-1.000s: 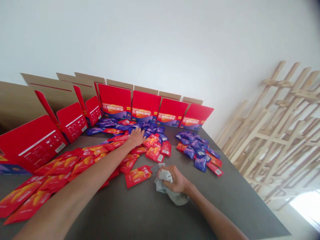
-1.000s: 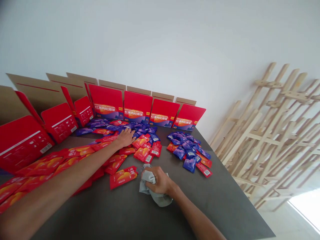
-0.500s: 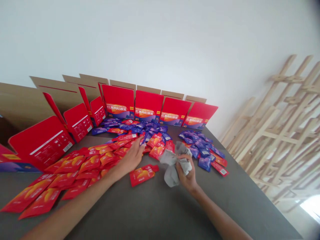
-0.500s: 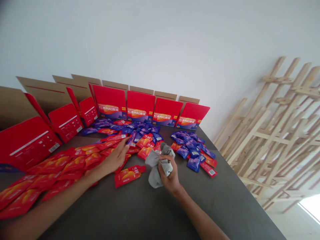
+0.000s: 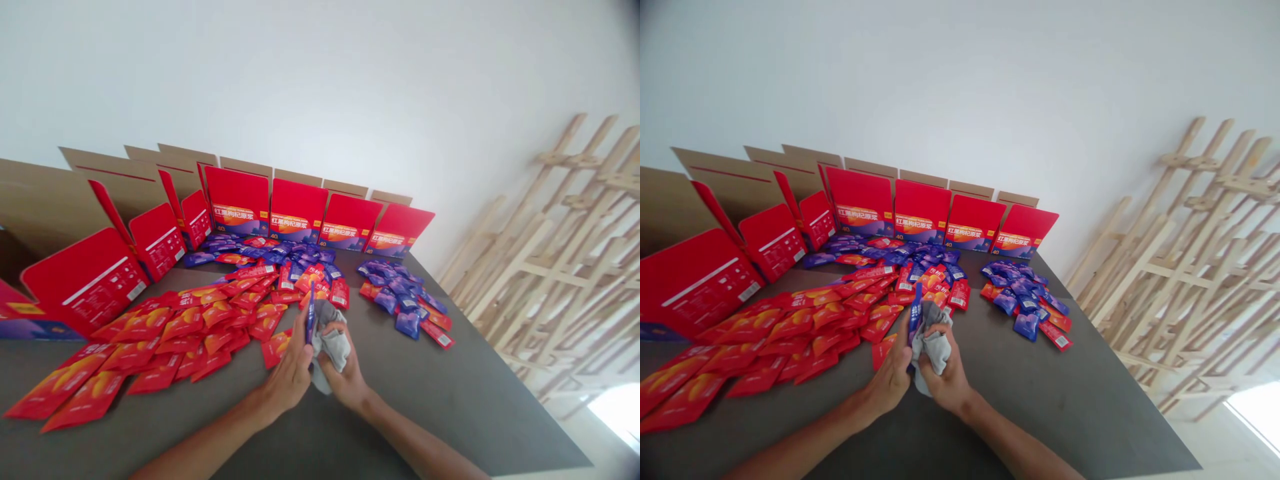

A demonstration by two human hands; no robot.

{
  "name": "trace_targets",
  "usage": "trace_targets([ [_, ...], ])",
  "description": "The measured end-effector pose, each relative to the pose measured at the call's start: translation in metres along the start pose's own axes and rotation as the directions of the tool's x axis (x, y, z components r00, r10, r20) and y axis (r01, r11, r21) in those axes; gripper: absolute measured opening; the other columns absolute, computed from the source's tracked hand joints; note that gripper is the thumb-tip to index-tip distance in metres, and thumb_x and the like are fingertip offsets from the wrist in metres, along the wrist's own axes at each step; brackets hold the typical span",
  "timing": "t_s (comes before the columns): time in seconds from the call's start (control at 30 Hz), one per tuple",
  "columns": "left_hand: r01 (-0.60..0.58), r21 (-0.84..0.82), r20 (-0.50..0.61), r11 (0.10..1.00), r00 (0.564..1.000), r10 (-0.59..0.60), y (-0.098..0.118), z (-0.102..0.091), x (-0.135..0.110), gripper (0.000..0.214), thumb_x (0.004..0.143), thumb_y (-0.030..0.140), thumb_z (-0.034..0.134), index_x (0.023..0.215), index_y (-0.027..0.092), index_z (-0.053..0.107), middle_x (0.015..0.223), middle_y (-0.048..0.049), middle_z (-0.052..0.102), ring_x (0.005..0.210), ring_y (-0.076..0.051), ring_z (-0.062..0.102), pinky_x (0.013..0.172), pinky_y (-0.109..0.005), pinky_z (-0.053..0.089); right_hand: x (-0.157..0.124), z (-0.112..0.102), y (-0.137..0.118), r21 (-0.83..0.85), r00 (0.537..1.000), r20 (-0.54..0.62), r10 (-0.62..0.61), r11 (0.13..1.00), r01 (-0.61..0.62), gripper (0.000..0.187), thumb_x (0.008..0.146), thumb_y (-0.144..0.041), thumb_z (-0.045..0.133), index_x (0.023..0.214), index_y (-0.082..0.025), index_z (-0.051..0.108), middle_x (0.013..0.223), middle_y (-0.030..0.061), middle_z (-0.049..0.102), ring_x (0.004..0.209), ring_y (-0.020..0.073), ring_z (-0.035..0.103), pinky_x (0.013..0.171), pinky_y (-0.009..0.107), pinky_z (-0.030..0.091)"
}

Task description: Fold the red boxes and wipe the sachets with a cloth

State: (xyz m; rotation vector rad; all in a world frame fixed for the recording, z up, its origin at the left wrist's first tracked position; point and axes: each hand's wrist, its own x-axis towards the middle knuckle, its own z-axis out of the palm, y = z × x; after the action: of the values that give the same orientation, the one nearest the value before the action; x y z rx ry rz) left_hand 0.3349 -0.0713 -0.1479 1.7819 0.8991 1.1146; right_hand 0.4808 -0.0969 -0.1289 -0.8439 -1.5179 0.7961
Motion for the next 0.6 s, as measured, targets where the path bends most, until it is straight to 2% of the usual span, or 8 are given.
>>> trace_targets([
  [0.1, -0.098, 0.034, -0.059, 0.995, 0.993, 0.099, 0.000, -0.007, 0.002, 0.071, 0.106, 0.050, 0.019, 0.167, 0.016, 0.009, 0.174, -0.0171, 0.015, 0.161, -0.031, 0.014, 0.131, -0.050, 0.015, -0.003, 0.004, 0.002, 0.007, 0.998, 0.064, 0.019, 1.000, -0.019, 0.024, 0.096, -0.037, 0.062, 0.112, -0.029, 0.047, 0.090, 0.0003, 0.053, 0.070, 0.0167, 0.052, 0.065, 0.029, 0.050],
  [0.17, -0.161, 0.090, -0.019, 0.983, 0.986, 0.163, 0.003, -0.008, -0.001, 0.070, 0.106, 0.050, 0.022, 0.168, 0.020, 0.008, 0.172, -0.0163, 0.019, 0.160, -0.033, 0.017, 0.130, -0.053, 0.017, -0.003, 0.002, 0.003, 0.040, 0.999, 0.049, 0.022, 0.999, -0.024, 0.025, 0.096, -0.039, 0.062, 0.112, -0.029, 0.046, 0.086, -0.0009, 0.052, 0.066, 0.0158, 0.050, 0.061, 0.028, 0.049],
  [0.23, -0.180, 0.161, 0.073, 0.970, 0.983, 0.171, 0.007, -0.005, -0.007, 0.073, 0.105, 0.052, 0.030, 0.168, 0.023, 0.009, 0.166, -0.0187, 0.027, 0.155, -0.037, 0.028, 0.125, -0.056, 0.028, -0.001, -0.002, 0.003, 0.086, 0.998, -0.030, 0.050, 0.995, -0.047, 0.026, 0.094, -0.040, 0.064, 0.110, -0.030, 0.046, 0.083, -0.0022, 0.052, 0.064, 0.0155, 0.050, 0.060, 0.027, 0.048],
  [0.3, -0.155, 0.226, 0.180, 0.962, 0.977, 0.115, 0.011, -0.001, -0.013, 0.077, 0.102, 0.053, 0.040, 0.168, 0.023, 0.014, 0.154, -0.0213, 0.038, 0.141, -0.039, 0.045, 0.115, -0.057, 0.041, 0.005, -0.010, 0.001, 0.146, 0.980, -0.156, 0.126, 0.984, -0.104, 0.027, 0.091, -0.040, 0.067, 0.106, -0.030, 0.049, 0.083, -0.0027, 0.055, 0.069, 0.0160, 0.054, 0.065, 0.027, 0.051],
  [0.4, -0.098, 0.232, 0.283, 0.968, 0.959, 0.029, 0.014, 0.007, -0.019, 0.080, 0.098, 0.050, 0.052, 0.166, 0.024, 0.021, 0.142, -0.0201, 0.044, 0.125, -0.037, 0.055, 0.105, -0.057, 0.049, 0.019, -0.024, -0.004, 0.282, 0.884, -0.360, 0.298, 0.938, -0.201, 0.029, 0.083, -0.042, 0.071, 0.104, -0.029, 0.056, 0.088, -0.0028, 0.063, 0.077, 0.0174, 0.062, 0.073, 0.029, 0.054],
  [0.5, -0.007, 0.009, 0.256, 1.000, 0.967, 0.004, 0.014, 0.015, -0.019, 0.090, 0.094, 0.049, 0.062, 0.166, 0.023, 0.016, 0.154, -0.0203, 0.038, 0.138, -0.037, 0.047, 0.115, -0.055, 0.039, 0.032, -0.039, -0.011, 0.402, 0.775, -0.486, 0.405, 0.890, -0.213, 0.036, 0.076, -0.043, 0.074, 0.106, -0.026, 0.063, 0.090, -0.0029, 0.068, 0.079, 0.0187, 0.065, 0.072, 0.030, 0.054],
  [0.57, 0.119, -0.251, 0.207, 0.961, 0.976, -0.067, 0.013, 0.020, -0.015, 0.093, 0.092, 0.050, 0.068, 0.165, 0.023, 0.017, 0.157, -0.0191, 0.041, 0.138, -0.033, 0.047, 0.115, -0.049, 0.039, 0.039, -0.048, -0.016, 0.415, 0.749, -0.545, 0.377, 0.897, -0.150, 0.041, 0.073, -0.040, 0.077, 0.109, -0.026, 0.064, 0.090, -0.0039, 0.067, 0.081, 0.0180, 0.065, 0.073, 0.029, 0.054],
  [0.6, 0.199, -0.386, 0.200, 0.901, 0.971, -0.129, 0.013, 0.022, -0.012, 0.092, 0.090, 0.050, 0.071, 0.164, 0.024, 0.022, 0.154, -0.0178, 0.047, 0.132, -0.030, 0.052, 0.110, -0.044, 0.044, 0.041, -0.052, -0.018, 0.399, 0.741, -0.575, 0.346, 0.910, -0.115, 0.043, 0.072, -0.038, 0.077, 0.111, -0.026, 0.063, 0.090, -0.0047, 0.067, 0.082, 0.0172, 0.065, 0.074, 0.028, 0.053],
])
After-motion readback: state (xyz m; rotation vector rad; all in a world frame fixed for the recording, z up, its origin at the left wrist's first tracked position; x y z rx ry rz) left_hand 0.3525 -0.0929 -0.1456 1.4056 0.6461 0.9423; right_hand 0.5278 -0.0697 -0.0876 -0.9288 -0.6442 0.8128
